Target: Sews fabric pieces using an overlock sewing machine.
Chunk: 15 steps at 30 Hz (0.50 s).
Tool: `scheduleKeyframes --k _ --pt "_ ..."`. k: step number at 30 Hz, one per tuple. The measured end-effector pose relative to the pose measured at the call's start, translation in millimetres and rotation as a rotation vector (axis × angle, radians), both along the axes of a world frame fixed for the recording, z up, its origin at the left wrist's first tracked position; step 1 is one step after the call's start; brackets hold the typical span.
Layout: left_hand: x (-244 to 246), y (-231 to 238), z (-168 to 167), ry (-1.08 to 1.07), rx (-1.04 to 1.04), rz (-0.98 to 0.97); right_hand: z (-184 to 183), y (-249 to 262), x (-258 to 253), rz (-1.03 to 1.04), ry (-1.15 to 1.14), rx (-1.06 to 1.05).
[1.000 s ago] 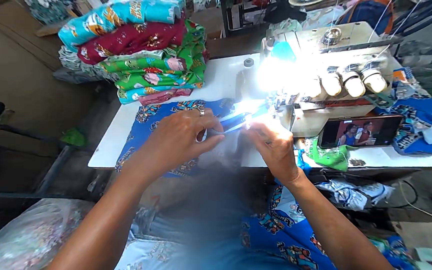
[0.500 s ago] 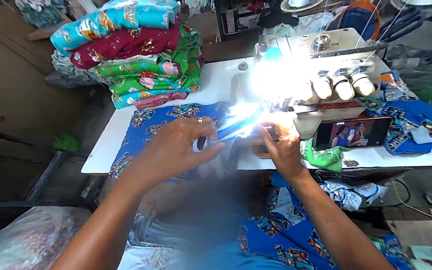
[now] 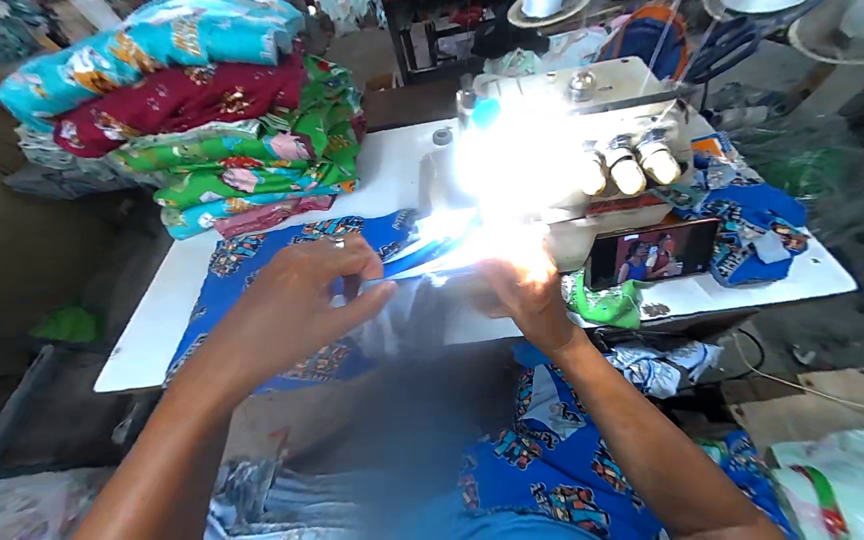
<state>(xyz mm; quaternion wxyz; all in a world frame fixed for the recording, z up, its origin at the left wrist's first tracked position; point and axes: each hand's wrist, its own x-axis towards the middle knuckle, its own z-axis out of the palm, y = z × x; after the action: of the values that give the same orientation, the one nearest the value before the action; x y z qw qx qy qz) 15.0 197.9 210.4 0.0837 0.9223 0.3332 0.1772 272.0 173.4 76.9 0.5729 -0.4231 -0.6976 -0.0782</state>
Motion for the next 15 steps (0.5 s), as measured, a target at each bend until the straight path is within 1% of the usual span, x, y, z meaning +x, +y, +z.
scheduleKeyframes --k 5,7,10,15 --pt "4.4 -3.9 2.5 -0.047 -0.049 -0.055 4.2 3.4 4.4 0.028 -0.027 -0.034" --pt "4.6 -4.6 2.6 -0.04 -0.043 -0.041 6.3 3.6 4.8 0.018 -0.027 -0.044" --pt "4.2 -4.2 0.2 -0.029 0.014 0.002 8.5 2.2 7.9 0.022 0.006 -0.051" --pt "8.0 -6.5 -1.4 -0.048 0.102 0.023 9.8 -0.7 17.7 0.084 -0.035 -0.095"
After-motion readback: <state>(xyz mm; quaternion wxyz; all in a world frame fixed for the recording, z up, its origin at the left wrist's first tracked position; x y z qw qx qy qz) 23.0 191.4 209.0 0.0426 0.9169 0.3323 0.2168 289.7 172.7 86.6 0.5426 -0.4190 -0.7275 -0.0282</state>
